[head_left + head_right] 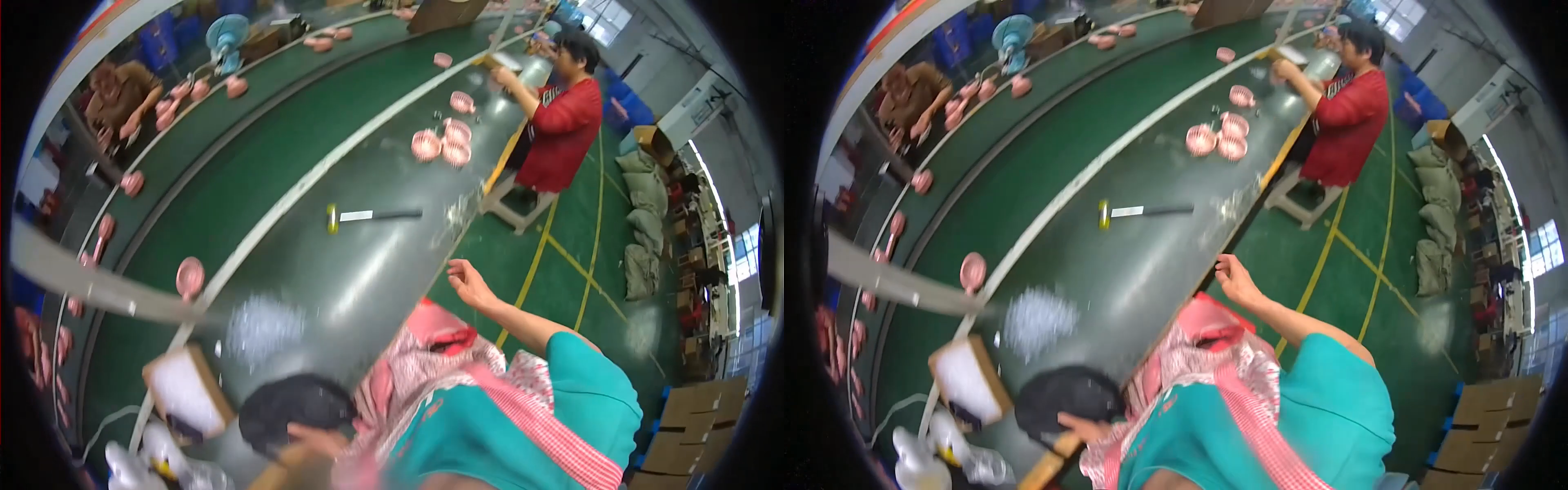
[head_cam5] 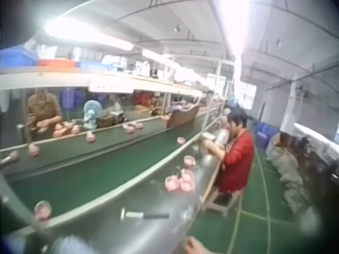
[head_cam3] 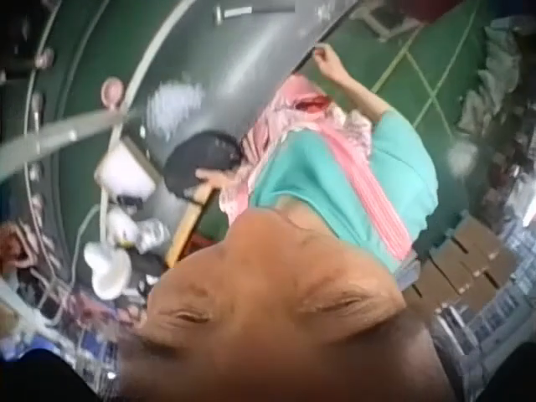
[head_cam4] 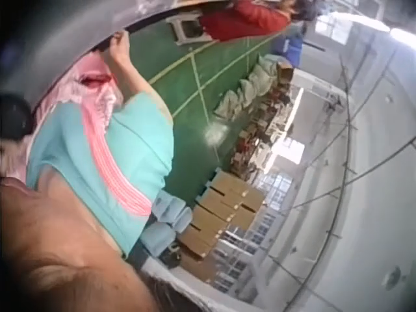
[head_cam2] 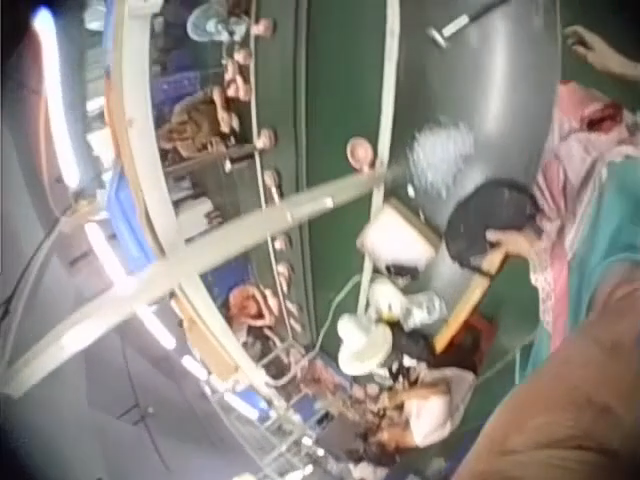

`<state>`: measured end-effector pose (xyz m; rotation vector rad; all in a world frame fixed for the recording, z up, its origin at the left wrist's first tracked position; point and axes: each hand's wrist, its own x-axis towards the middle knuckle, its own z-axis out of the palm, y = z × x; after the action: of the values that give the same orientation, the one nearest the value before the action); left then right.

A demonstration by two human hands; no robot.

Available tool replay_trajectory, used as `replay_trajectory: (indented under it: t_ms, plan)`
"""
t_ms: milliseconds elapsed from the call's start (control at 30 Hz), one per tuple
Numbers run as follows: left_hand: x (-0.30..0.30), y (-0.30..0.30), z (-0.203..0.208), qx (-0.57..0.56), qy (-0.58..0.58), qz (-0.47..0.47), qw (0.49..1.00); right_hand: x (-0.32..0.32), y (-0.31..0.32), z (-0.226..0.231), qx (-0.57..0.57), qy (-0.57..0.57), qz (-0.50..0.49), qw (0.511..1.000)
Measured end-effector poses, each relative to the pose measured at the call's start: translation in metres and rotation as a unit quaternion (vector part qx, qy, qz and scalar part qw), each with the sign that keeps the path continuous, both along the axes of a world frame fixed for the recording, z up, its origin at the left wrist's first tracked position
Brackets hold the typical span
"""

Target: The person assembles handheld fan components by inserting small circuit boards into fan grilles and pressing the plastic parts together by hand.

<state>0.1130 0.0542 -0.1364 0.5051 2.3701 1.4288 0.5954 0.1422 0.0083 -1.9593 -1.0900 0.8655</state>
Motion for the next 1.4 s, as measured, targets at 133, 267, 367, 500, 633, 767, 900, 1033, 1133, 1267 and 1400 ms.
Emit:
replay_trajectory:
  t_ms: [133,267,367,500,633,767,900,1033,1133,1267,1400]
  plan:
    - [0.008,-0.017,-0.033,-0.063,0.187,-0.128,0.972,0.081,0.087,-0.008,0.108,-0.203,0.004,0.973]
    - [0.033,-0.002,-0.003,0.061,0.052,0.006,0.997,0.085,0.159,0.021,0.219,-0.247,0.136,0.934]
    - [0.088,0.058,0.098,0.222,-0.241,0.099,0.940,0.073,0.216,0.035,0.247,-0.176,0.265,0.915]
    - [0.083,0.067,0.088,0.207,-0.163,0.140,0.955,0.007,0.287,0.028,0.326,-0.114,0.449,0.824]
    - [0.071,0.048,0.092,0.204,-0.125,0.138,0.961,-0.076,0.318,0.031,0.353,-0.083,0.584,0.726]
    - [0.054,0.047,0.099,0.130,-0.101,0.073,0.984,-0.156,0.352,0.002,0.385,-0.079,0.604,0.693]
    - [0.040,0.047,0.059,0.128,-0.018,0.128,0.983,-0.236,0.391,-0.034,0.368,-0.053,0.591,0.716]
    - [0.013,0.035,0.078,0.147,-0.055,0.144,0.977,-0.288,0.424,-0.051,0.289,-0.191,0.558,0.754]
    - [-0.009,0.028,0.088,0.183,-0.090,0.133,0.970,-0.304,0.440,-0.055,0.293,-0.230,0.531,0.761]
    - [-0.018,0.010,0.096,0.159,-0.059,0.175,0.970,-0.291,0.433,-0.044,0.323,-0.237,0.559,0.726]
    - [0.023,0.057,0.123,-0.077,0.365,0.257,0.892,-0.257,0.449,-0.039,0.270,-0.346,0.593,0.675]
